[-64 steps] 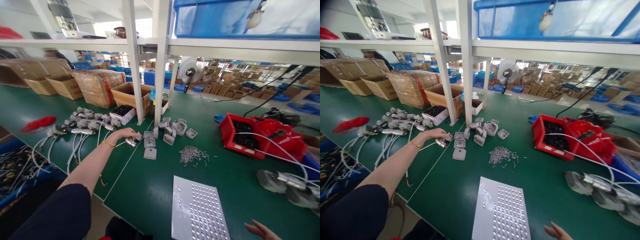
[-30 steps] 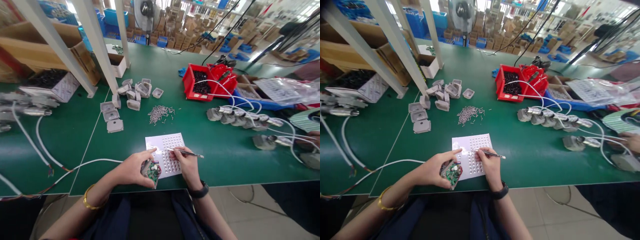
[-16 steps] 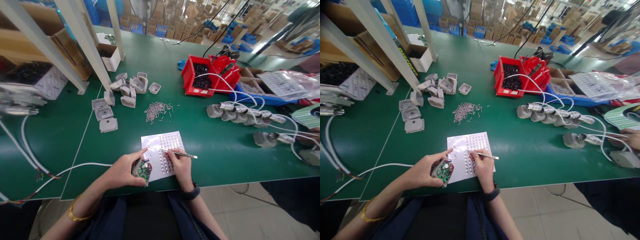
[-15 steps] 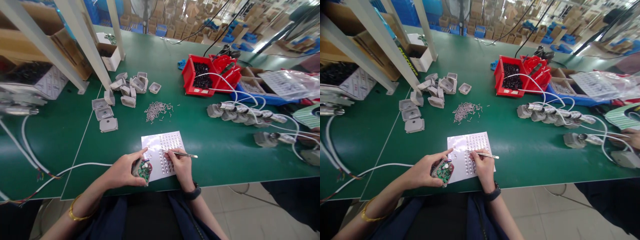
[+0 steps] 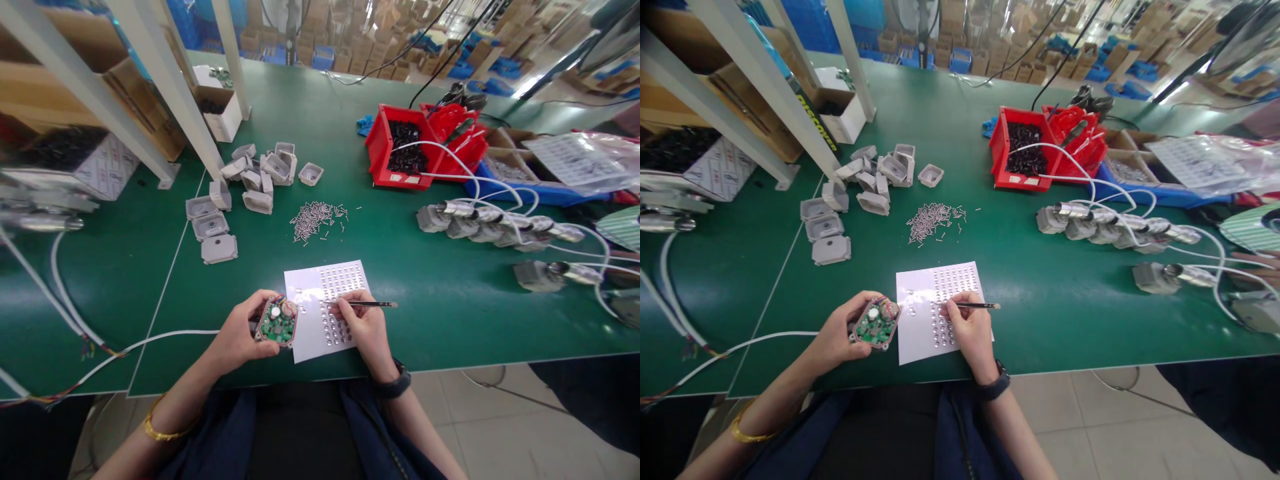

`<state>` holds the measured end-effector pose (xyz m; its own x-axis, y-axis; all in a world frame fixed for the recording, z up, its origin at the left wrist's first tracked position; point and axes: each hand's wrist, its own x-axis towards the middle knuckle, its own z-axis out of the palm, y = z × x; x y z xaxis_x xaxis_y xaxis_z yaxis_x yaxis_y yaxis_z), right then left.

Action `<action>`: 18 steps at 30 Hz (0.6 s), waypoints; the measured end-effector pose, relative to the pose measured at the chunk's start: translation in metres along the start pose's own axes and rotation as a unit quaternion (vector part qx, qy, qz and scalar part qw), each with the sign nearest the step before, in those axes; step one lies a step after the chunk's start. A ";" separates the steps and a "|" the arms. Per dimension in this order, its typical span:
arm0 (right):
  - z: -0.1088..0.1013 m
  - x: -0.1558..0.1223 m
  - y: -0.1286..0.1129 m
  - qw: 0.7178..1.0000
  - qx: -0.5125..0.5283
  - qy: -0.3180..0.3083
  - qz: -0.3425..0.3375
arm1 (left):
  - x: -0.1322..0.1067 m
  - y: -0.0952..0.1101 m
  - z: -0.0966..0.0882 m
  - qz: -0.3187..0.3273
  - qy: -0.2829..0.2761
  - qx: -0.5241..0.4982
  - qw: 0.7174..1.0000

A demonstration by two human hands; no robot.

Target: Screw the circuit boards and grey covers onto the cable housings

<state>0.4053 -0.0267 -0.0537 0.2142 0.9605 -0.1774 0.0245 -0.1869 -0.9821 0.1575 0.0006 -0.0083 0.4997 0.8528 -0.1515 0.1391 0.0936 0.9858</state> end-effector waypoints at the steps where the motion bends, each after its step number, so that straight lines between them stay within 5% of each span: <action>1: 0.001 0.000 0.000 1.000 0.011 0.006 0.000 | -0.001 -0.002 0.000 0.006 0.036 -0.001 0.999; 6: 0.000 -0.004 -0.006 0.994 0.105 0.029 0.006 | 0.006 -0.007 0.006 0.076 0.158 0.017 0.984; 9: 0.003 -0.005 -0.019 0.974 0.216 0.041 0.045 | 0.015 -0.011 0.010 0.101 0.170 0.020 0.980; 13: 0.027 -0.006 -0.042 0.938 0.327 -0.036 0.111 | 0.020 -0.018 0.014 0.113 0.181 0.030 0.977; 18: 0.061 -0.003 -0.058 0.926 0.361 -0.074 0.087 | 0.020 -0.022 0.018 0.104 0.184 0.027 0.977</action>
<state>0.3436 -0.0059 0.0002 0.0154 0.9566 -0.2910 -0.6677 -0.2068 -0.7151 0.1803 0.0062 -0.0346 0.1823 0.9784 0.0979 0.1172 -0.1205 0.9858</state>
